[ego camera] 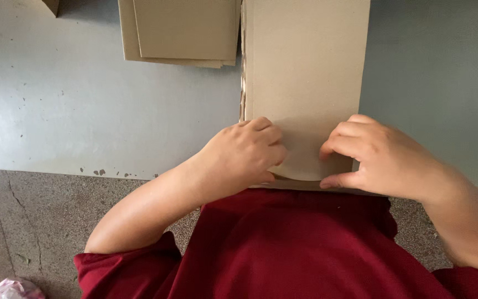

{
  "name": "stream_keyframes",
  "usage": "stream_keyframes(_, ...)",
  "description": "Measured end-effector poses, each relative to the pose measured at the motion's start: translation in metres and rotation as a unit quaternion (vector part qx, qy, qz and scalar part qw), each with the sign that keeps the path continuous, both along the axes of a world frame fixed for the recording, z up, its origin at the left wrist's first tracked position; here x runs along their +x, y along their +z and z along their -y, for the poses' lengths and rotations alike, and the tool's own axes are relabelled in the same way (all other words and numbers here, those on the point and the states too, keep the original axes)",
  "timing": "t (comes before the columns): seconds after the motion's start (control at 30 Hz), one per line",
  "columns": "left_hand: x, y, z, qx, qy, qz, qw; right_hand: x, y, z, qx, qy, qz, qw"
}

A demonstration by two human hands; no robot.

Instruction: The person folds sheets of brown kraft paper in half one at a time on a metal worktable, aligning the edges and pressing the crease flat, then sets each folded sheet onto a growing stack beside the pile of unfolded sheets.

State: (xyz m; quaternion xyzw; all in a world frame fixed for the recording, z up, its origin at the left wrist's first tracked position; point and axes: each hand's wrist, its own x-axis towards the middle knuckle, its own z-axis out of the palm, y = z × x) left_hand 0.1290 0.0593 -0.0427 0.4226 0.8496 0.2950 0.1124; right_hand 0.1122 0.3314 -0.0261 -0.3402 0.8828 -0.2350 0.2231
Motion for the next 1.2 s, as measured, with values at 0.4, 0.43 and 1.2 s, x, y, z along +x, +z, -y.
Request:
stream_keyframes(0.4,-0.002,-0.011,0.007,0.102,0.035,0.003,0.994,0.008,-0.006,-0.008,-0.009,0.008,-0.063,0.998)
stream_keyframes(0.43,-0.004,-0.014,0.008,0.103,0.046,0.025,0.993,0.009,-0.008,-0.010,-0.007,0.003,-0.055,0.998)
stream_keyframes(1.2,0.009,-0.033,0.001,0.000,-0.029,-0.035,0.999,0.010,-0.038,-0.026,-0.006,-0.003,-0.033,0.999)
